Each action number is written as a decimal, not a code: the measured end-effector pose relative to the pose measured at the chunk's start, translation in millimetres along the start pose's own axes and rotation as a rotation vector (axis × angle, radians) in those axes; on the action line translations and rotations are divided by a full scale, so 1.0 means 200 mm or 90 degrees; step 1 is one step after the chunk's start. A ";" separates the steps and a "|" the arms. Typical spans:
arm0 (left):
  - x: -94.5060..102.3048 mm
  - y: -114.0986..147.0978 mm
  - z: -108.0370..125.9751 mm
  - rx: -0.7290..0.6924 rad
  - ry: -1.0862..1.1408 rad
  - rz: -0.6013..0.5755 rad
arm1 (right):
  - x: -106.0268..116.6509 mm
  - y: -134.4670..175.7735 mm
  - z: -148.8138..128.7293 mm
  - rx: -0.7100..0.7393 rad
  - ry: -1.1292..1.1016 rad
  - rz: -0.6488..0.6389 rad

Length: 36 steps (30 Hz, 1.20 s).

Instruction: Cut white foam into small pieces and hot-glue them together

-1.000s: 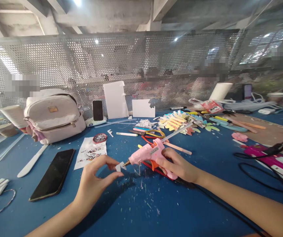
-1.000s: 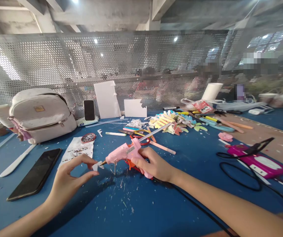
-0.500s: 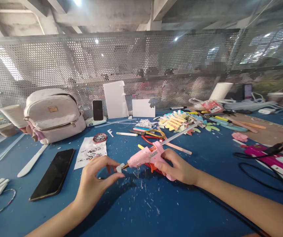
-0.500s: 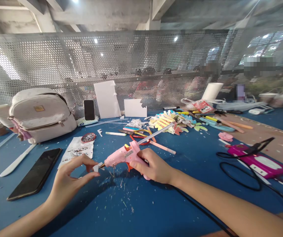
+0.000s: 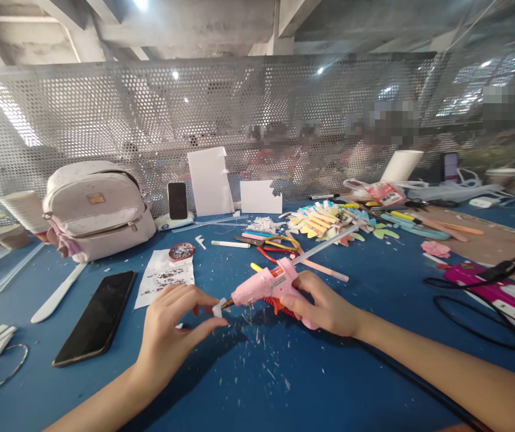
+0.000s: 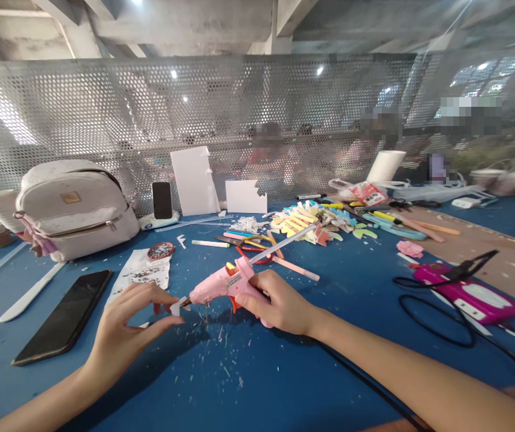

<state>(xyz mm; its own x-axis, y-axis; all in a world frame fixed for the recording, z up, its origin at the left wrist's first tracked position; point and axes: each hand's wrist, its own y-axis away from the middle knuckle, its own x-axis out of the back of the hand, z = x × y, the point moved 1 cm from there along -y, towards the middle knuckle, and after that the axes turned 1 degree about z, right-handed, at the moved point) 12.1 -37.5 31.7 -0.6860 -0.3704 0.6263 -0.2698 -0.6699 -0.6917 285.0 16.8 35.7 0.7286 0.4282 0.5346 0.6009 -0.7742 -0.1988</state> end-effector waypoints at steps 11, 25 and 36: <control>0.00 0.00 0.00 -0.037 -0.027 -0.009 | 0.00 0.00 0.00 -0.002 0.020 0.000; 0.00 -0.01 -0.02 0.062 0.037 -0.006 | 0.02 0.00 -0.02 0.016 -0.009 0.030; -0.02 0.00 -0.05 0.073 0.061 -0.022 | 0.05 0.00 -0.03 0.059 0.051 0.077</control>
<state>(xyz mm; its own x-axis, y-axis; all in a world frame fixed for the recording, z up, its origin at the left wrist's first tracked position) 8.0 -31.0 25.8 -0.7401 -0.2869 0.6082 -0.2194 -0.7520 -0.6216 290.1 18.7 44.9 0.7707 0.2936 0.5655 0.5412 -0.7701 -0.3378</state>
